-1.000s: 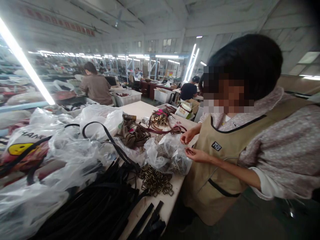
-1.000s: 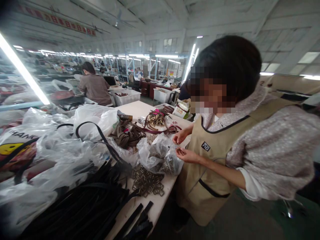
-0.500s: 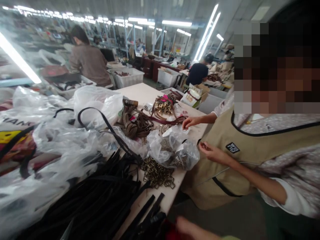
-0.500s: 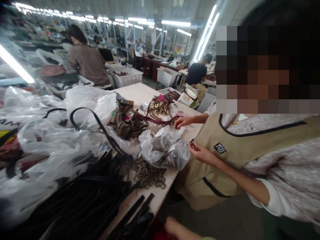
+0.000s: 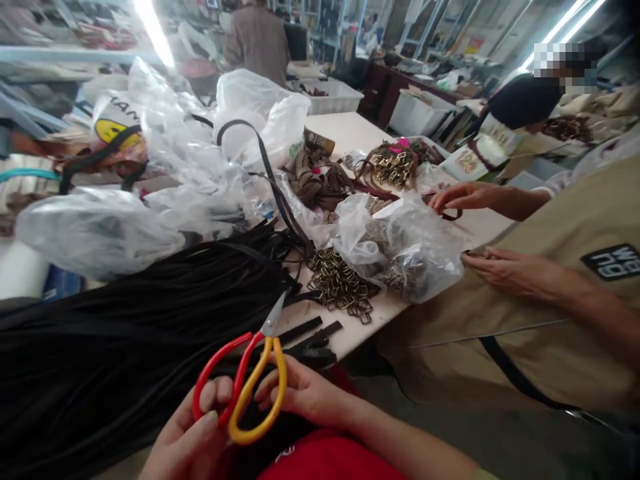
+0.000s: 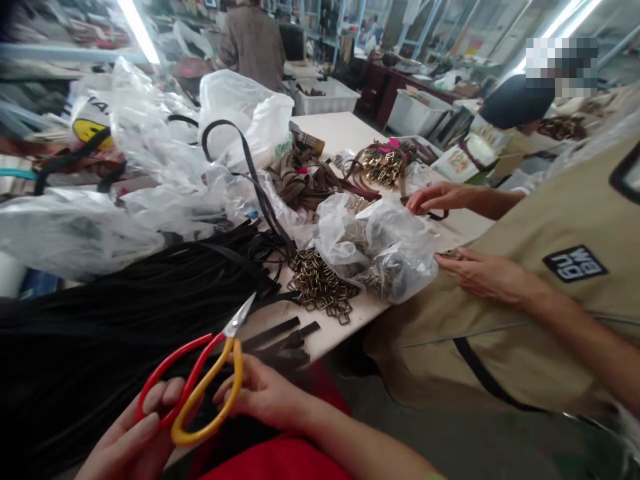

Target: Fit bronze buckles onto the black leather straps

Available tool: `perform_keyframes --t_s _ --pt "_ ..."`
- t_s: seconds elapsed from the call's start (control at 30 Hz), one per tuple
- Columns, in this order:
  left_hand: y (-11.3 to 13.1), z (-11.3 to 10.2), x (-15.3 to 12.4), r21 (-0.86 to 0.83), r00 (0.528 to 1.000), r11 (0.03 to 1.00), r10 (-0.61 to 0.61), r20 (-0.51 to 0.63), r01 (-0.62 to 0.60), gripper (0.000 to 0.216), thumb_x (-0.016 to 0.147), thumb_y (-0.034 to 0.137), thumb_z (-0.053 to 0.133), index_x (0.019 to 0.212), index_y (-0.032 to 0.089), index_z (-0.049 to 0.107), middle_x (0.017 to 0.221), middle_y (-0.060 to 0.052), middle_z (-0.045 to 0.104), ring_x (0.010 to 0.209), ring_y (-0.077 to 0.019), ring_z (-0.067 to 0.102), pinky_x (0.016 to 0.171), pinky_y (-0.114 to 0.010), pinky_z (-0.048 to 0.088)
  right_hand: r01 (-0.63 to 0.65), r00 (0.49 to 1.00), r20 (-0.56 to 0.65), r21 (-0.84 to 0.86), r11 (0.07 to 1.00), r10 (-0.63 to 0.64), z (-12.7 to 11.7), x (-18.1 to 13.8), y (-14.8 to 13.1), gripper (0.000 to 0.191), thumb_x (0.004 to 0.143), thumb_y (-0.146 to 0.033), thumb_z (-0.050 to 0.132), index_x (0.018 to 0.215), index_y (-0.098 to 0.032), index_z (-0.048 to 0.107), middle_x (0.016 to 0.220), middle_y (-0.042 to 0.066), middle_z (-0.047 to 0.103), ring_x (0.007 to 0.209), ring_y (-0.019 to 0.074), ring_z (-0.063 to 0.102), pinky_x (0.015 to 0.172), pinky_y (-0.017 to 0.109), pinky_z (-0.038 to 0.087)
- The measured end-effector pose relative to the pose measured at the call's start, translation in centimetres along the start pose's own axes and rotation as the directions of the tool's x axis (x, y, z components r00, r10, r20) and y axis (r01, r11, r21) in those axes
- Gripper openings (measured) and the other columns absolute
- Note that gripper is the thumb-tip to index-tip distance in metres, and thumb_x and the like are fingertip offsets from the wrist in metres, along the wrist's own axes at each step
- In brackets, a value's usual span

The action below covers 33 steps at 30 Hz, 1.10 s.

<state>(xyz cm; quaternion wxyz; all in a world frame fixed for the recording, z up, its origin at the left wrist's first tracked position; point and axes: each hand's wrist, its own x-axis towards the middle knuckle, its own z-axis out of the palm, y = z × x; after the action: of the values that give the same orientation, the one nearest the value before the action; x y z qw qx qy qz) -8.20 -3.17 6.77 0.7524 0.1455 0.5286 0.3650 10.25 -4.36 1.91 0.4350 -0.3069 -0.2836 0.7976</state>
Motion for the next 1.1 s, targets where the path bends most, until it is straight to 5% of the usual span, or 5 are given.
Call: perform_keyframes --t_s 0.23,0.4,0.57,0.7,1.1 --pt "-11.8 -0.7 -2.0 -0.227 0.945 0.963 -0.068 0.321 0.147 0.017 0.065 0.018 0.068 0.08 0.019 0.06 0.086 0.0 0.061 0.084 -0.0151 0.059 0.081 -0.028 0.046 0.137 0.984 -0.112 -0.052 0.989 -0.142 0.2 -5.7 3.7 0.063 0.071 -0.036 0.067 0.123 -0.023 0.034 0.09 0.001 0.055 0.076 0.0143 0.058 0.073 0.031 0.046" --pt "-14.7 -2.3 -2.5 0.283 0.921 0.959 -0.096 0.377 -0.016 0.031 0.069 0.031 0.066 0.096 0.018 0.058 0.09 -0.005 0.063 0.088 -0.0205 0.059 0.085 -0.034 0.043 0.066 0.984 -0.156 -0.135 0.989 -0.086 -1.0 -10.1 4.3 0.058 0.074 -0.029 0.061 0.124 -0.022 0.033 0.078 -0.001 0.054 0.063 0.0112 0.055 0.06 0.027 0.045" --pt "-9.9 -1.1 -0.8 0.791 0.759 0.118 0.397 0.516 -0.6 0.026 0.082 0.035 0.045 0.099 0.02 0.059 0.101 -0.006 0.062 0.095 -0.0201 0.054 0.088 -0.033 0.04 0.044 0.949 -0.309 -0.077 0.996 -0.066 -3.1 -14.1 5.1 0.058 0.067 -0.025 0.063 0.12 -0.024 0.037 0.073 -0.005 0.05 0.05 0.0059 0.046 0.045 0.018 0.039" --pt "-7.1 2.4 2.7 0.721 0.658 -0.522 0.348 0.668 -0.455 0.03 0.086 0.029 0.038 0.101 0.018 0.061 0.103 -0.01 0.062 0.097 -0.0228 0.053 0.09 -0.037 0.035 0.058 0.93 -0.355 -0.104 0.993 -0.091 -4.4 -15.8 6.4 0.05 0.069 -0.031 0.066 0.112 -0.024 0.041 0.06 -0.009 0.042 0.04 0.0023 0.035 0.038 0.014 0.029" --pt "-5.5 4.9 8.1 0.714 0.766 -0.508 0.151 0.625 -0.482 0.008 0.062 0.025 0.058 0.061 0.021 0.066 0.067 -0.004 0.065 0.071 -0.0218 0.059 0.067 -0.029 0.039 0.06 0.899 -0.346 -0.508 0.859 -0.268 -4.7 -16.0 4.3 0.034 0.075 -0.051 0.057 0.098 -0.027 0.053 0.066 -0.002 0.054 0.054 0.0141 0.053 0.041 0.024 0.041"
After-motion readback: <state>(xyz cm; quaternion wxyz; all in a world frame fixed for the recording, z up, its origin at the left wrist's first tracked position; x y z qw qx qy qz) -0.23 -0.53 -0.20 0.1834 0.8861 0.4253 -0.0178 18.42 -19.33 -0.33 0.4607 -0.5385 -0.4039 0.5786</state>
